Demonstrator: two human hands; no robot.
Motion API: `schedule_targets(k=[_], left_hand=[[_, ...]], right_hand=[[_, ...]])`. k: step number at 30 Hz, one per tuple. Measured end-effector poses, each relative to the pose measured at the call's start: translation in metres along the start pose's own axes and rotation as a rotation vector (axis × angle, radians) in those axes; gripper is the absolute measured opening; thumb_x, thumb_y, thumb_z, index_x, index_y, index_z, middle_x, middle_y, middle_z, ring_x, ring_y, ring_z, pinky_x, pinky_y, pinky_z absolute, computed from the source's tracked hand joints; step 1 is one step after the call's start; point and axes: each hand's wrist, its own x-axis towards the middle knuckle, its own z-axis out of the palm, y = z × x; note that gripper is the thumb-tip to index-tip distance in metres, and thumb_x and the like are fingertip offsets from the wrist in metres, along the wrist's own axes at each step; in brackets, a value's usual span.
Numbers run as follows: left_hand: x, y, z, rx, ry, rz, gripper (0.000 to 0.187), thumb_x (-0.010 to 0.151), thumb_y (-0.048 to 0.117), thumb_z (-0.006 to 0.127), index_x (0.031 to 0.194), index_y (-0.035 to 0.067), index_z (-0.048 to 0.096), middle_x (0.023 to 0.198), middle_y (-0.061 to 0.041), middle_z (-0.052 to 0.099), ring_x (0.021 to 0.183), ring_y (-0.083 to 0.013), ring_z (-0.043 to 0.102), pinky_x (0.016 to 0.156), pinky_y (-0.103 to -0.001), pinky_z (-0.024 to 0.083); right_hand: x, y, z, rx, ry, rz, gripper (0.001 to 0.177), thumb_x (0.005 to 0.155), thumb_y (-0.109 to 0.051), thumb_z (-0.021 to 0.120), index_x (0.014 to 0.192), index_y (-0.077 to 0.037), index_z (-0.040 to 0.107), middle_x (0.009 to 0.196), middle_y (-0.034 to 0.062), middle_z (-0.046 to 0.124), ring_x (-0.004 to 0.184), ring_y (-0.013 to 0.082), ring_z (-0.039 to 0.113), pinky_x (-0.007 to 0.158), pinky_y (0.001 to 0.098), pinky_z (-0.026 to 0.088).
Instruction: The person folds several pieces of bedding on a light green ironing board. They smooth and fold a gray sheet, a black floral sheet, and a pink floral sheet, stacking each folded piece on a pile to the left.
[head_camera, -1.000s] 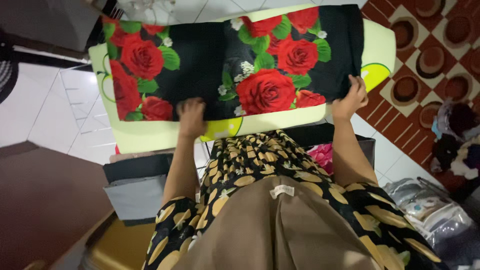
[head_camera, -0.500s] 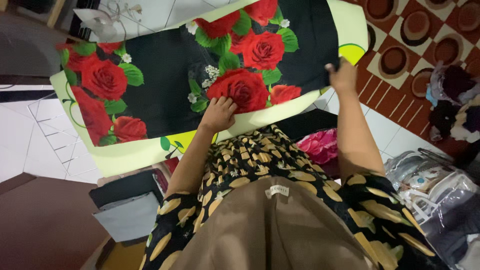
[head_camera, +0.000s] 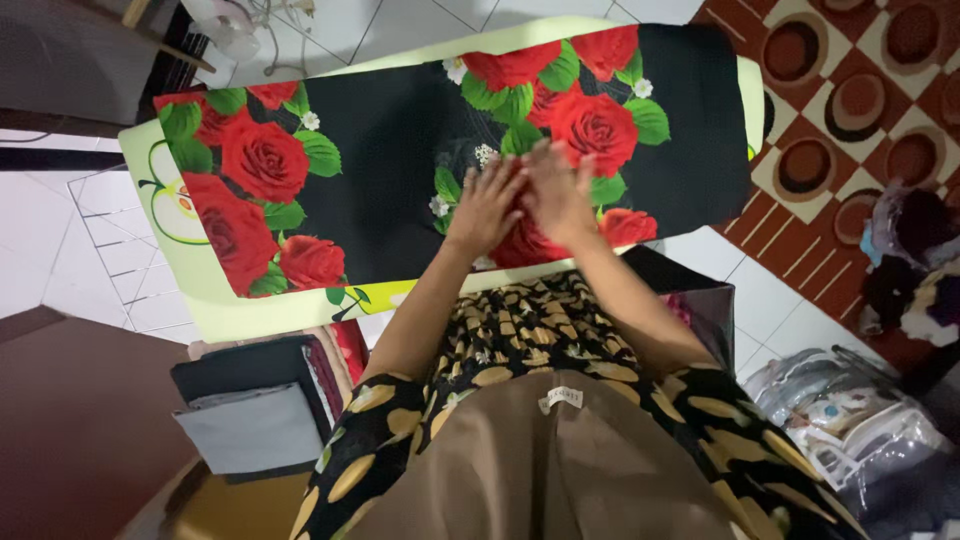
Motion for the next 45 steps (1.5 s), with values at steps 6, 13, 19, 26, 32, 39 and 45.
schedule_targets(k=[6,13,19,26,32,39,45], left_hand=[[-0.046,-0.080,-0.020,0.103,0.013,-0.423,0.071,0.099,0.047,0.056,0.162,0.026,0.029,0.171,-0.010,0.011,0.158,-0.0346,0.007,0.123,-0.064,0.009],[-0.172,-0.173,-0.022,0.350,0.543,-1.313,0.076,0.104,0.043,0.056,0.166,0.013,0.025,0.171,-0.020,0.009,0.155,-0.0468,0.010,0.118,-0.069,0.015],[-0.269,-0.240,-0.012,-0.363,0.927,-1.719,0.075,0.099,0.066,0.061,0.144,0.006,0.060,0.136,-0.017,0.068,0.126,-0.0342,0.064,0.106,-0.051,0.050],[-0.298,-0.260,-0.039,-2.297,0.682,-1.229,0.095,0.088,0.080,0.028,0.144,0.007,0.052,0.147,-0.019,0.055,0.130,-0.0445,0.051,0.110,-0.068,0.027],[-0.271,-0.250,-0.022,-2.793,0.954,-0.590,0.058,0.109,0.045,0.030,0.148,0.008,0.050,0.153,-0.017,0.053,0.138,-0.0416,0.049,0.120,-0.067,0.026],[-0.257,-0.268,-0.070,-2.257,1.478,-0.414,0.044,0.111,0.027,0.045,0.145,0.000,0.054,0.151,-0.017,0.056,0.139,-0.0349,0.050,0.125,-0.051,0.032],[-0.323,-0.239,-0.104,-0.513,1.388,-0.862,0.036,0.105,0.006,0.060,0.141,0.002,0.062,0.149,-0.015,0.063,0.146,-0.0303,0.049,0.129,-0.043,0.027]], right_hand=[[0.027,0.068,-0.021,-0.027,-0.193,0.101,0.069,0.102,-0.035,0.054,0.164,-0.013,0.035,0.173,0.0196,0.023,0.159,0.0407,0.021,0.123,0.0634,0.021],[0.062,0.070,-0.011,0.047,0.041,0.529,0.072,0.109,-0.036,0.050,0.168,-0.006,0.022,0.173,0.0219,0.015,0.160,0.0417,0.009,0.125,0.0675,0.006],[0.105,-0.062,0.023,0.004,-0.169,0.148,0.073,0.104,-0.033,0.050,0.168,-0.006,0.026,0.175,0.0206,0.010,0.162,0.0367,0.003,0.125,0.0661,0.002],[0.139,-0.190,0.047,0.064,-0.267,-0.256,0.067,0.106,-0.037,0.053,0.164,-0.009,0.034,0.173,0.0189,0.017,0.161,0.0362,0.010,0.124,0.0666,0.004],[0.135,-0.262,0.054,0.020,-0.371,-0.439,0.068,0.101,-0.034,0.059,0.161,-0.010,0.037,0.169,0.0182,0.025,0.158,0.0371,0.017,0.121,0.0677,0.011],[0.137,-0.285,0.066,-0.038,-0.387,-0.499,0.066,0.101,-0.033,0.060,0.160,-0.013,0.039,0.169,0.0155,0.027,0.158,0.0359,0.019,0.122,0.0666,0.013],[0.139,-0.285,0.068,-0.067,-0.392,-0.491,0.066,0.101,-0.030,0.061,0.160,-0.014,0.038,0.169,0.0147,0.027,0.157,0.0359,0.020,0.122,0.0665,0.014]])
